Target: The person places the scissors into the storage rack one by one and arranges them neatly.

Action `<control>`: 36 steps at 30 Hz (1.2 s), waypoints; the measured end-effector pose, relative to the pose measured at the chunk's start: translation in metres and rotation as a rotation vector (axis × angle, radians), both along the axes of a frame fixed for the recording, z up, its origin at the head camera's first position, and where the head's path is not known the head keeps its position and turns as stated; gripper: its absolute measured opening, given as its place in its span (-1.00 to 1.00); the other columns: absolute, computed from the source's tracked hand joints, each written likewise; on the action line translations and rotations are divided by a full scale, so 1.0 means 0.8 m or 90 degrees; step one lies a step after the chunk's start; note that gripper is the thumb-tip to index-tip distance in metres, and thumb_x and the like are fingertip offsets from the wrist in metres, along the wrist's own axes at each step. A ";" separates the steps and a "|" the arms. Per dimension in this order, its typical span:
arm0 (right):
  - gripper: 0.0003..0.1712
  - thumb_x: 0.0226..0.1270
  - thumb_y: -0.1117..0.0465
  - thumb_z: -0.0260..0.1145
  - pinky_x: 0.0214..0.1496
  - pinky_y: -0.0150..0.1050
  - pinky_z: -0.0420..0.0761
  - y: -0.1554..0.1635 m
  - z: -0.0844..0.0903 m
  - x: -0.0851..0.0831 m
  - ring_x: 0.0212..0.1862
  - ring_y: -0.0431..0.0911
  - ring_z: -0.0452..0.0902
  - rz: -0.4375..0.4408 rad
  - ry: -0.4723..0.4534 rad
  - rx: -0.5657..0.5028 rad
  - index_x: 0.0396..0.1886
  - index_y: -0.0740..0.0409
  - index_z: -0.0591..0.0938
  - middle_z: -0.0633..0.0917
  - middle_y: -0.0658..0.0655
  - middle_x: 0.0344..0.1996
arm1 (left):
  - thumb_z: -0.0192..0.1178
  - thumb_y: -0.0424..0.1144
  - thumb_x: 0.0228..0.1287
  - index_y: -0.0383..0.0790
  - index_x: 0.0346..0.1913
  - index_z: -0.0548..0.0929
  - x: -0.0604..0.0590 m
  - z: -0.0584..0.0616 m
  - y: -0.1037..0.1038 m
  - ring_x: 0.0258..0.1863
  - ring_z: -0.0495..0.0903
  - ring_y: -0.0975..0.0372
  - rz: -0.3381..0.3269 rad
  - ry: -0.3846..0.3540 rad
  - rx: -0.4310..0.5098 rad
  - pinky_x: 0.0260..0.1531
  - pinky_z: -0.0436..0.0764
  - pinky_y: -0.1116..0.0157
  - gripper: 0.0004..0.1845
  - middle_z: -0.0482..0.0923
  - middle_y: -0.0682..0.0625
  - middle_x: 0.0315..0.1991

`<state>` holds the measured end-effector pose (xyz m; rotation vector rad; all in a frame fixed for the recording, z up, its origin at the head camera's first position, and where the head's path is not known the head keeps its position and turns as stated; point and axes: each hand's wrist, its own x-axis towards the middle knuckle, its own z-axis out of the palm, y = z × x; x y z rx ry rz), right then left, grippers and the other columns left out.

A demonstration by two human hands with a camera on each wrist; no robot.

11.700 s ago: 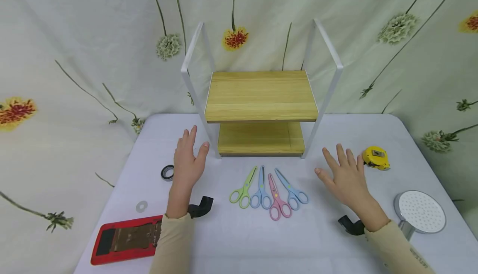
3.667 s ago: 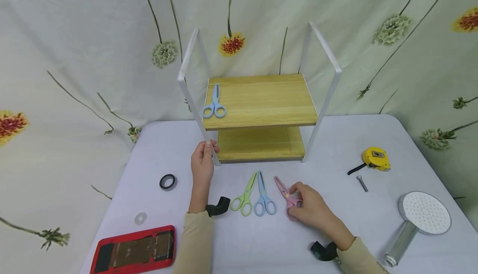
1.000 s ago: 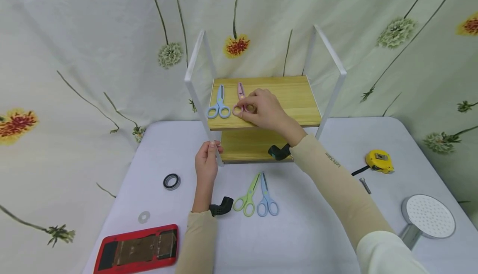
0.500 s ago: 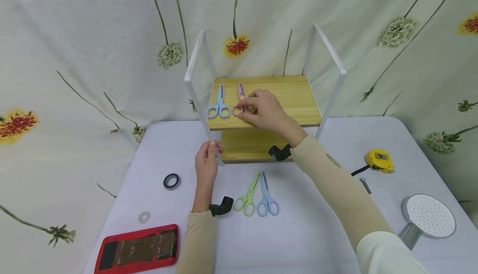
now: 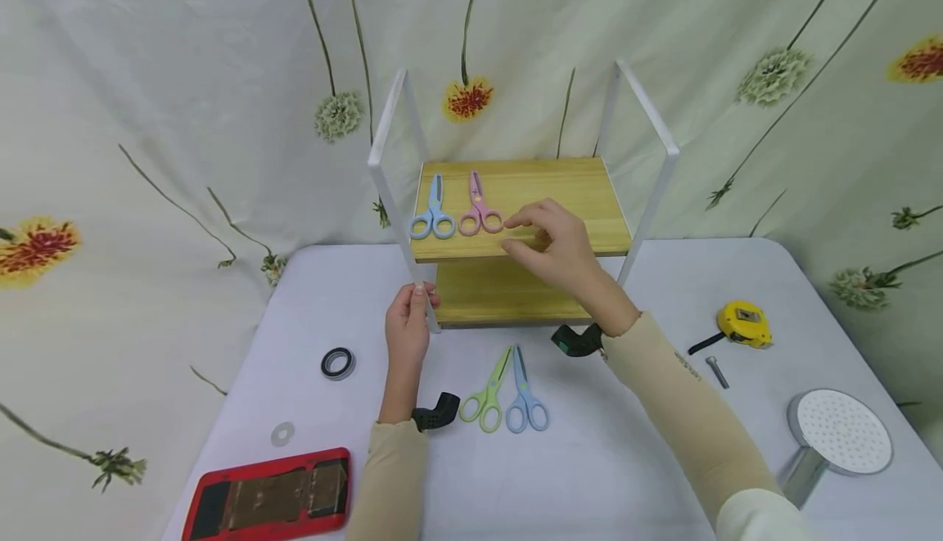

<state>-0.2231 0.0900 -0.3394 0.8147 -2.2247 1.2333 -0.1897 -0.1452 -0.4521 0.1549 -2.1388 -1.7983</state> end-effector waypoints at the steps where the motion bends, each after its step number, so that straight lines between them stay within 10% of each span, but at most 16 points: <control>1: -0.79 0.16 0.32 0.49 -0.22 -0.27 0.49 0.006 -0.002 0.008 -0.22 0.06 0.57 -0.005 0.008 -0.011 -0.20 0.30 0.75 0.74 0.22 -0.19 | -0.06 -0.17 0.64 -0.42 -0.02 0.64 0.000 0.000 0.000 -0.14 0.60 0.21 0.000 0.000 -0.001 -0.03 0.50 0.30 -0.64 0.69 -0.34 -0.17; 8: -0.82 0.13 0.43 0.49 -0.29 -0.29 0.51 0.047 -0.031 0.070 -0.28 -0.03 0.61 -0.034 0.008 -0.029 -0.23 0.27 0.76 0.76 0.19 -0.32 | -0.07 -0.17 0.65 -0.44 -0.03 0.63 0.000 0.003 -0.001 -0.12 0.60 0.15 0.007 0.000 -0.005 -0.03 0.49 0.31 -0.62 0.68 -0.35 -0.17; 15: -0.83 0.26 0.33 0.44 -0.25 -0.33 0.53 0.067 -0.085 0.110 -0.29 -0.26 0.54 -0.037 -0.206 0.051 -0.15 0.16 0.77 0.77 0.12 -0.25 | -0.08 -0.14 0.65 -0.41 0.00 0.63 0.001 0.008 -0.002 -0.06 0.58 0.07 0.011 -0.007 -0.011 -0.01 0.45 0.28 -0.61 0.69 -0.35 -0.15; 29: -0.72 0.28 0.29 0.42 -0.23 -0.36 0.56 0.062 -0.140 0.120 -0.27 -0.25 0.56 0.053 -0.337 0.091 -0.03 0.26 0.71 0.76 0.24 -0.13 | -0.09 -0.15 0.65 -0.39 0.00 0.63 0.001 0.005 0.003 -0.03 0.61 0.04 0.006 -0.018 0.004 0.13 0.52 0.09 -0.63 0.68 -0.36 -0.13; 36: -0.58 0.17 0.06 0.54 -0.31 -0.36 0.43 0.031 -0.172 0.137 -0.38 -0.24 0.39 0.010 -0.398 0.246 -0.04 0.15 0.68 0.63 0.03 -0.36 | -0.13 -0.26 0.66 -0.51 -0.01 0.60 0.011 0.016 0.008 -0.02 0.61 -0.06 0.007 -0.028 -0.004 0.13 0.54 0.04 -0.64 0.65 -0.46 -0.13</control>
